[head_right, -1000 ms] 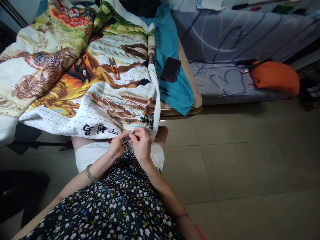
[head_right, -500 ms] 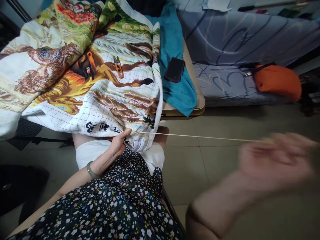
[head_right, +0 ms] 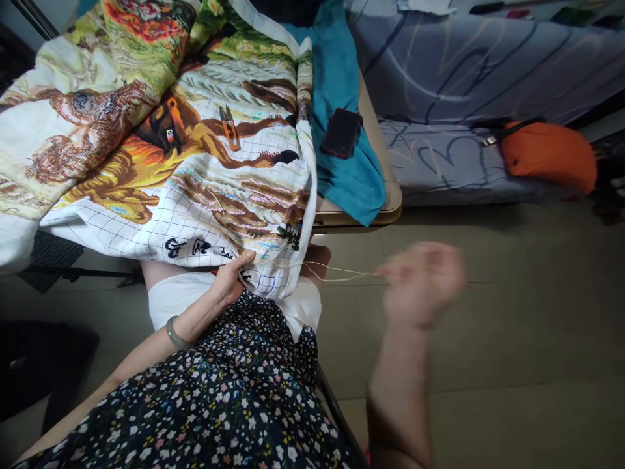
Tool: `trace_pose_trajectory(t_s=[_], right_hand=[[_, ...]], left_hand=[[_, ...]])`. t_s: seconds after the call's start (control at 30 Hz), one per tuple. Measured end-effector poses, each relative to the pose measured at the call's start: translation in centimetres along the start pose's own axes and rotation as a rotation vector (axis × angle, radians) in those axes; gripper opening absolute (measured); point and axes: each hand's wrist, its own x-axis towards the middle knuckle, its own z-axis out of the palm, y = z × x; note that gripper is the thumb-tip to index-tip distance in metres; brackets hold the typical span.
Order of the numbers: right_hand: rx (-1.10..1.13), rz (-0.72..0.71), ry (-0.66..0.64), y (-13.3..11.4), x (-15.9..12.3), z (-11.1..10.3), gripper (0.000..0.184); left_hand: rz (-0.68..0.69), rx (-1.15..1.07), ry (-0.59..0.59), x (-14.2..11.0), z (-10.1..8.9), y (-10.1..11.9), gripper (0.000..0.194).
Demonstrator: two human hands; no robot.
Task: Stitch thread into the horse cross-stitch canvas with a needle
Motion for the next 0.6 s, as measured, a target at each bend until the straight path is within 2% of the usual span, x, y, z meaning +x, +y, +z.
trace_pose_trajectory(t_s=[0.07,0.1,0.17,0.23,0.3,0.6], right_hand=[[-0.027,0.234,-0.299,1.7,-3.1,4.3,0.013],[-0.065,0.274,-0.447,2.5,-4.6,6.3,0.014],[-0.174,0.192,-0.619,3.6,-7.1,9.4,0.019],[-0.276,0.076,-0.646,4.0,-8.4,10.9,0.022],[-0.331,0.024,-0.619,4.1,-8.7,11.2,0.024],[-0.343,0.022,-0.64,4.1,-8.1,11.0,0.026]], left_hand=[[-0.01,0.013,-0.006,0.0,-0.1,0.0,0.045],[-0.013,0.022,-0.011,0.0,-0.1,0.0,0.043],[-0.013,0.041,-0.019,0.0,-0.1,0.0,0.04],[-0.009,0.051,-0.014,0.0,-0.2,0.0,0.038],[-0.002,0.049,-0.003,0.0,-0.1,0.0,0.037],[0.013,0.044,0.008,-0.1,0.0,0.0,0.037]])
